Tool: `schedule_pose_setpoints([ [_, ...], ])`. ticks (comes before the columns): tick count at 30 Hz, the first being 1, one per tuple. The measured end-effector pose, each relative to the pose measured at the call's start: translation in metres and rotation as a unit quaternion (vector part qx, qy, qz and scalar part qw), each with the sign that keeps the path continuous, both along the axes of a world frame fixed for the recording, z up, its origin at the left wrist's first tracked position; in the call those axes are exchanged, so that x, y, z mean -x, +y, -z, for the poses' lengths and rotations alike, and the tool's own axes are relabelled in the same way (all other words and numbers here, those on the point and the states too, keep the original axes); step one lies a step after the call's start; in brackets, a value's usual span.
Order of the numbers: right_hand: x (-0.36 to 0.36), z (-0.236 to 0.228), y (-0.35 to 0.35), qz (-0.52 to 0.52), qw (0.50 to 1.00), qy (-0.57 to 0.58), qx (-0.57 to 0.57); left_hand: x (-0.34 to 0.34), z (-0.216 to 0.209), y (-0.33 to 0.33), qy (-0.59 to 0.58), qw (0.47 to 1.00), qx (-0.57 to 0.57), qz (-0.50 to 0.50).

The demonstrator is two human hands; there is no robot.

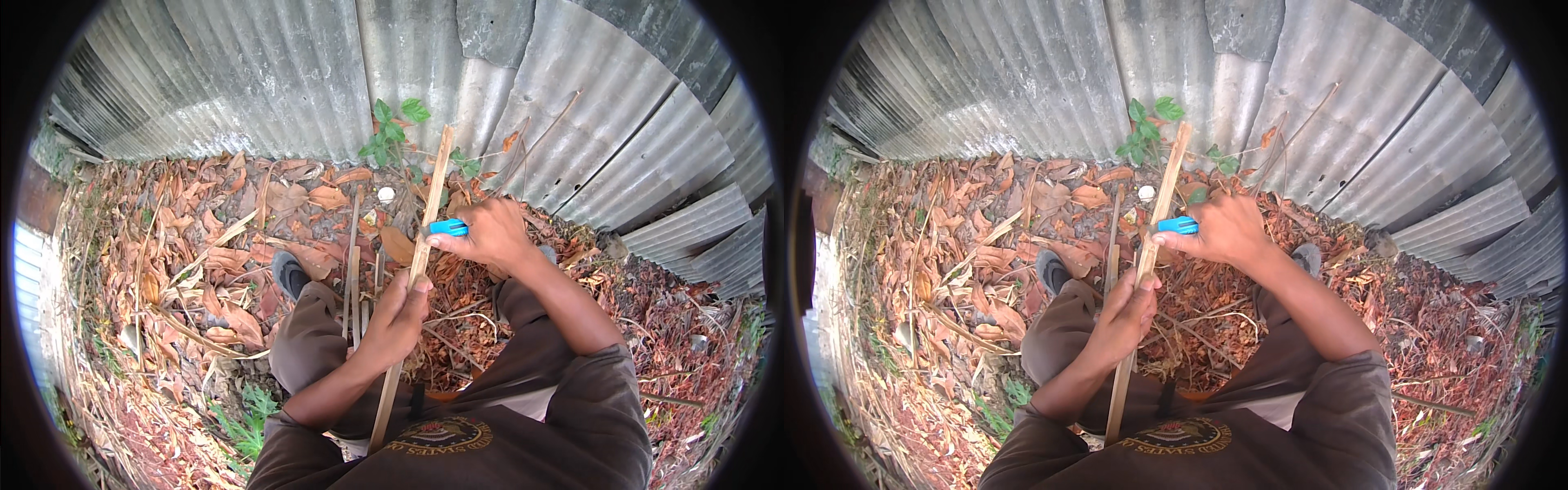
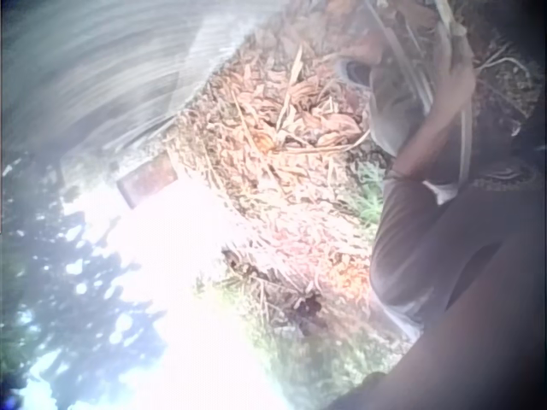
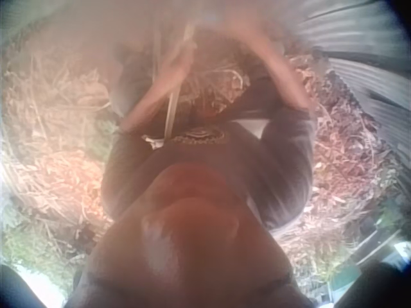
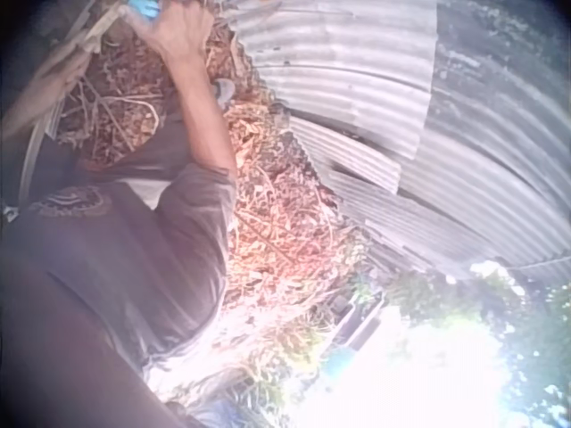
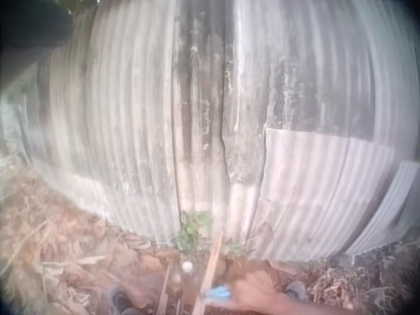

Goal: The person sits on the ground and uses a blue utility knife to shave thin strips off a long wooden stick. They hold the stick with their left hand and scrape the blade along its length with their right hand, creating wood shavings that fall onto the leaf-covered ground.

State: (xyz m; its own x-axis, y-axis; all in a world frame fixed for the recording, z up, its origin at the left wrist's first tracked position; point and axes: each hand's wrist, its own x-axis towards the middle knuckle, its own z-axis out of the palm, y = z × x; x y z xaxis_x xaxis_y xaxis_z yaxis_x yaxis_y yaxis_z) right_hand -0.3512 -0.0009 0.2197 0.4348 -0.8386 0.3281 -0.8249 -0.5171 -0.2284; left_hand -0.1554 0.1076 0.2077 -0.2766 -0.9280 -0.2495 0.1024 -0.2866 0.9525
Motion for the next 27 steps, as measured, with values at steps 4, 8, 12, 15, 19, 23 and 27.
schedule_pose_setpoints([
  [4,0.001,0.007,-0.005,-0.011,0.999,-0.018,0.04,0.0,0.001,0.0,-0.012,1.0,-0.006,-0.006],
  [8,0.001,0.006,-0.008,-0.008,0.999,0.003,0.039,-0.001,0.0,0.0,-0.02,1.0,0.011,-0.011],
  [12,0.004,0.005,-0.012,-0.02,0.997,-0.01,0.074,0.0,-0.004,0.0,-0.034,0.999,0.01,-0.004],
  [15,0.006,0.003,-0.014,-0.017,0.997,0.005,0.075,0.001,-0.002,0.001,-0.034,0.999,0.029,-0.004],
  [19,0.007,0.008,-0.018,-0.025,0.996,-0.002,0.084,0.001,-0.005,0.003,-0.05,0.998,0.023,0.003],
  [23,0.013,0.002,-0.025,-0.012,0.995,0.007,0.094,0.001,-0.007,0.007,-0.044,0.999,0.019,0.012],
  [27,0.013,0.003,-0.028,0.009,0.995,-0.009,0.101,0.002,-0.009,0.002,-0.043,0.999,0.014,0.017],
])
